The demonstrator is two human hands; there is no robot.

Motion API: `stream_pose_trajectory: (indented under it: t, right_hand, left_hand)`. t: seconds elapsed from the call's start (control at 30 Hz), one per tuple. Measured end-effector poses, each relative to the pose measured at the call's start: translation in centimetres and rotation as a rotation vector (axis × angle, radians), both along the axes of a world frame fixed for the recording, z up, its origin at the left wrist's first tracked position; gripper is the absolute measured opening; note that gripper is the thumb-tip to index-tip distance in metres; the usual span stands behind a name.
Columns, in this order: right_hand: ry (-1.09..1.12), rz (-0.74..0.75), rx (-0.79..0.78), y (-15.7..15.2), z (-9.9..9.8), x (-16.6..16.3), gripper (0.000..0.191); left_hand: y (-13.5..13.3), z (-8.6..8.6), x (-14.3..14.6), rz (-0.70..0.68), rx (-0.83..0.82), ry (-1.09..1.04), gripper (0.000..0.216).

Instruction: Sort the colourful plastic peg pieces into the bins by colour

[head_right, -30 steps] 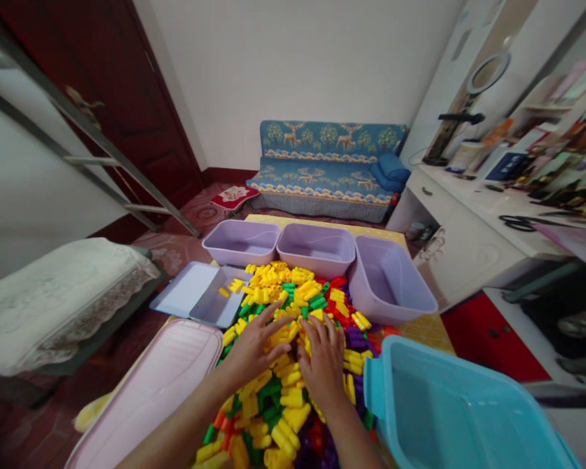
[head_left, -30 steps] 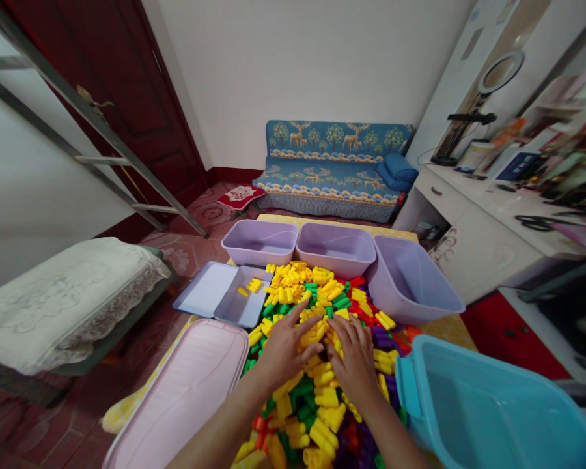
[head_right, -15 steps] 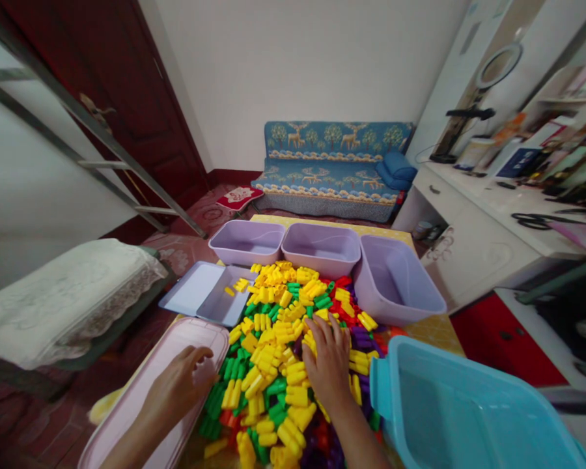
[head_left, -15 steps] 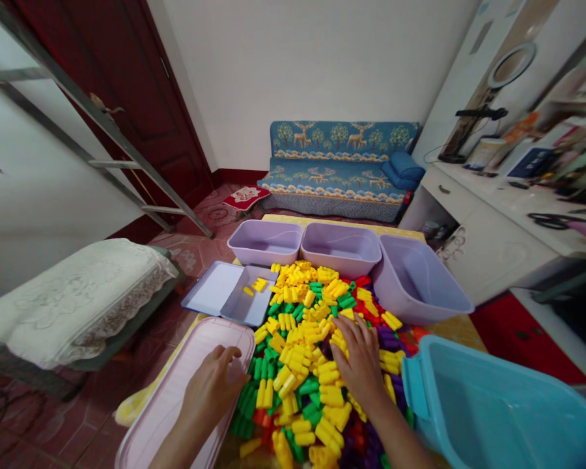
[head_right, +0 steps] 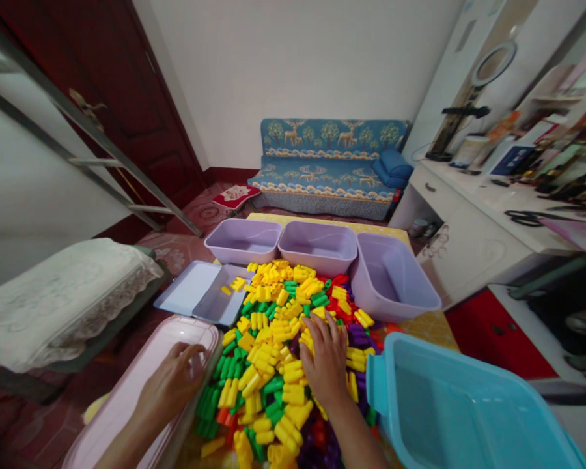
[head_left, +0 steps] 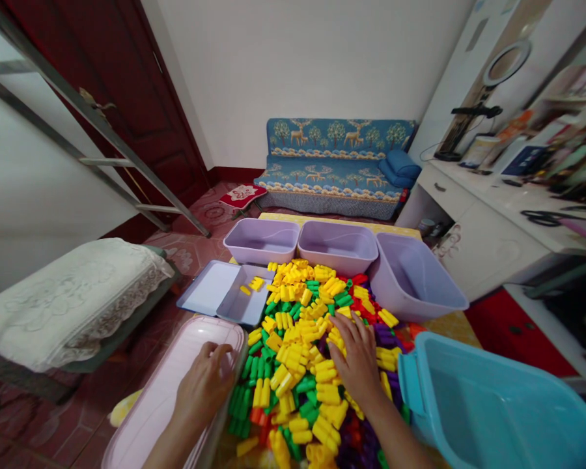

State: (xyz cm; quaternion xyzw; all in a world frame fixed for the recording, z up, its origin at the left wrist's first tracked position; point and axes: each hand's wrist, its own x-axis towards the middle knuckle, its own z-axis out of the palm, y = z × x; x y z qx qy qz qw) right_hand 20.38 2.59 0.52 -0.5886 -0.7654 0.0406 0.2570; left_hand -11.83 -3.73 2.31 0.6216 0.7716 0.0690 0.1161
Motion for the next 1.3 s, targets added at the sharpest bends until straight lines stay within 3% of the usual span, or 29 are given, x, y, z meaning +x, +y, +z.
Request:
stream_pose_trajectory:
  t: [0.17, 0.3, 0.47, 0.67, 0.8, 1.07, 1.3]
  right_hand:
    - [-0.011, -0.009, 0.008, 0.0, -0.1, 0.0, 0.045]
    - [-0.008, -0.004, -0.002, 0.0, 0.0, 0.0, 0.045]
    - [-0.01, -0.012, 0.002, 0.0, -0.1, 0.0, 0.045]
    - [-0.008, -0.01, 0.004, 0.1, -0.5, 0.1, 0.045]
    - [-0.017, -0.013, 0.006, 0.0, -0.3, 0.1, 0.045]
    - [-0.017, -0.011, -0.013, 0.0, -0.3, 0.0, 0.047]
    - [-0.025, -0.021, -0.03, 0.1, -0.2, 0.1, 0.048]
  left_hand:
    - [1.0, -0.1, 0.6, -0.005, 0.061, -0.021, 0.028]
    - [2.5, 1.1, 1.5, -0.008, 0.183, -0.115, 0.026]
    - [7.2, 1.8, 1.6, -0.089, 0.352, -0.219, 0.028]
    - [15.6, -0.3, 0.8, -0.125, 0.205, -0.068, 0.047]
    - [19.1, -1.7, 0.8, -0.166, 0.069, 0.041, 0.056]
    - [20.1, -3.0, 1.7, -0.196, 0.006, 0.052, 0.046]
    - [20.1, -1.3, 1.5, -0.177, 0.05, 0.009, 0.032]
